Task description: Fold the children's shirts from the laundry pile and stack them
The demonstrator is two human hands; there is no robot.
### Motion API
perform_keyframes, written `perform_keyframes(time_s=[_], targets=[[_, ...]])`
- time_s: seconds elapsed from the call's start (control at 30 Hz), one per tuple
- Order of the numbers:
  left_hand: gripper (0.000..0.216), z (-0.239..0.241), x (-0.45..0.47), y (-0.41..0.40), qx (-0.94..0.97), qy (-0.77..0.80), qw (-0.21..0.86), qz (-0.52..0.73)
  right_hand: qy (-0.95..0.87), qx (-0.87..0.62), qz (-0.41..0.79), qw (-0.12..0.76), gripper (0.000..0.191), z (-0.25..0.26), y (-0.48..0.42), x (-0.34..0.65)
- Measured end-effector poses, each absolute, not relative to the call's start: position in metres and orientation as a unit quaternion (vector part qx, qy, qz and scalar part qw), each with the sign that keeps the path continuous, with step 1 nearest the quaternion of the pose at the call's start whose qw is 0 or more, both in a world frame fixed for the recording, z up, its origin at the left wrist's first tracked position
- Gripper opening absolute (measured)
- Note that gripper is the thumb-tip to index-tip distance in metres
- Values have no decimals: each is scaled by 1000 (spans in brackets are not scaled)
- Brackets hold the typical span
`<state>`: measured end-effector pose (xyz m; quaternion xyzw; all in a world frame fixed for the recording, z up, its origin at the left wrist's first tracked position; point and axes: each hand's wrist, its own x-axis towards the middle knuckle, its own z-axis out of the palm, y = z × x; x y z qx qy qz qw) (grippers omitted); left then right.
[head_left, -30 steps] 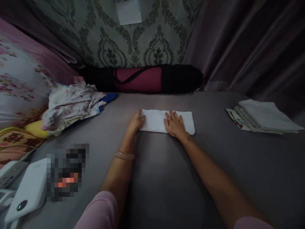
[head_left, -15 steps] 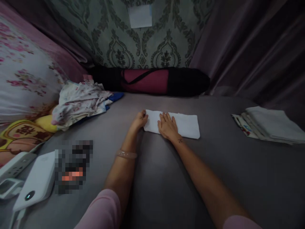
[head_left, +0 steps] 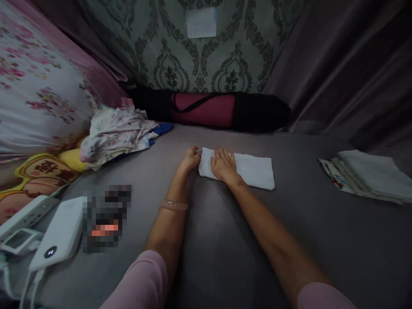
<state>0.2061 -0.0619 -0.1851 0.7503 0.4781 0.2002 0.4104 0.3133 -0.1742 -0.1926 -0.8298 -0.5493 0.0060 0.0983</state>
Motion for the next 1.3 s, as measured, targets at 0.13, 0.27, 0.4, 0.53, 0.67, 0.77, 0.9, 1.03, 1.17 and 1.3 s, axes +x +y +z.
perform_keyframes(time_s=[0.13,0.27,0.4,0.53,0.67,0.77,0.9,1.03,1.17,1.3], targets=[[43,-188,203,-59,749,477,418,191,-549,-829,5,104,59,-206,-168,306],[44,-192,202,-57,738,482,430,194,-550,-829,1,101,60,-214,-169,307],[43,-191,202,-59,728,481,449,193,-551,-830,19,84,60,-208,-168,310],[39,-190,201,-57,710,485,459,223,-549,-831,38,77,58,-197,-160,304],[36,-197,199,-49,695,487,464,254,-587,-798,11,136,58,-196,-151,283],[33,-202,197,-42,689,502,453,262,-603,-784,34,145,60,-205,-148,271],[30,-205,198,-37,698,505,430,268,-602,-781,48,156,61,-213,-148,268],[29,-203,203,-38,713,497,400,290,-611,-763,98,186,58,-207,-148,278],[30,-198,212,-44,727,463,375,340,-574,-757,83,300,53,-193,-167,315],[29,-192,228,-61,762,406,366,347,-361,-862,58,351,43,-179,-216,373]])
